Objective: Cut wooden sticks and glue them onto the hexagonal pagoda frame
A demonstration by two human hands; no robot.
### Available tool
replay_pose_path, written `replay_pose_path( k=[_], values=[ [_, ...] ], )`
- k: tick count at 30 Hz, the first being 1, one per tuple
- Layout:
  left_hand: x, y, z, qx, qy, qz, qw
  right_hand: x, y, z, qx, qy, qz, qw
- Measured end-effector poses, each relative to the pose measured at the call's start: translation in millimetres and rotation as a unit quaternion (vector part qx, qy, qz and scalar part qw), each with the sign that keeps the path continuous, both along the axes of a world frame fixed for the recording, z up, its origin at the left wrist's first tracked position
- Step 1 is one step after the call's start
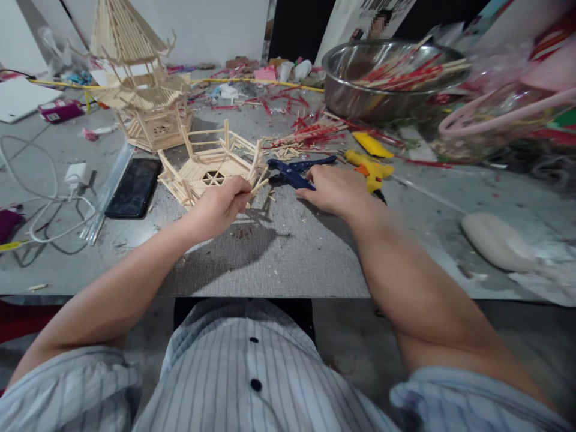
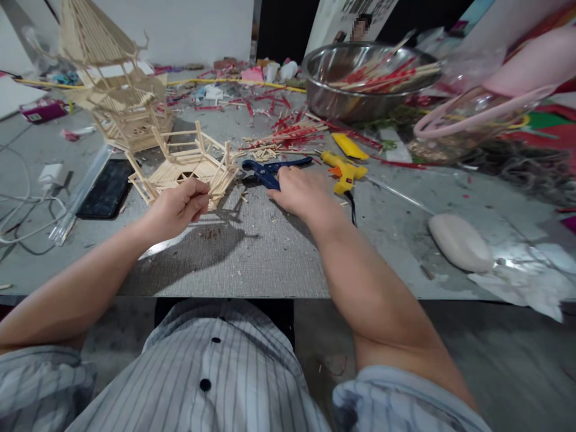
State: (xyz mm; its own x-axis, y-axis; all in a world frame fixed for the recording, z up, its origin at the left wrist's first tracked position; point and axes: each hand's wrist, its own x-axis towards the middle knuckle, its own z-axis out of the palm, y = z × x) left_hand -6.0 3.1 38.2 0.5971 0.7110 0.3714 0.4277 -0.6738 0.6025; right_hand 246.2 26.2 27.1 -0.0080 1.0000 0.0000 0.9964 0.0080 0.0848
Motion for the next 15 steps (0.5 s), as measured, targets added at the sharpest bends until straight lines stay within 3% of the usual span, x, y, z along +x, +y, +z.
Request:
replay_pose_path(
  k=[5,10,13,15],
  values=[
    [2.2,-1.2,0.3,0.046,-0.03,0.0,0.998,-3.1,1.0,-5.6,-0.009,0.014,-0.022,1.0],
    [3.2,-0.4,-4.2,0.023,-0.039,-0.01,0.999,4.3,6.0,-4.9,0.048,0.129,-0.097,0.986],
    [3.2,-0.2,-7.3,0.059,-0.039,-0.001,0.998,17.8,9.1,-0.2,0.15,0.237,-0.106,0.954],
    [3.0,-1.0,-8.2,0.087,-0.049,0.0,0.995,25.6,10.1,3.4,0.207,0.342,-0.058,0.915]
  ],
)
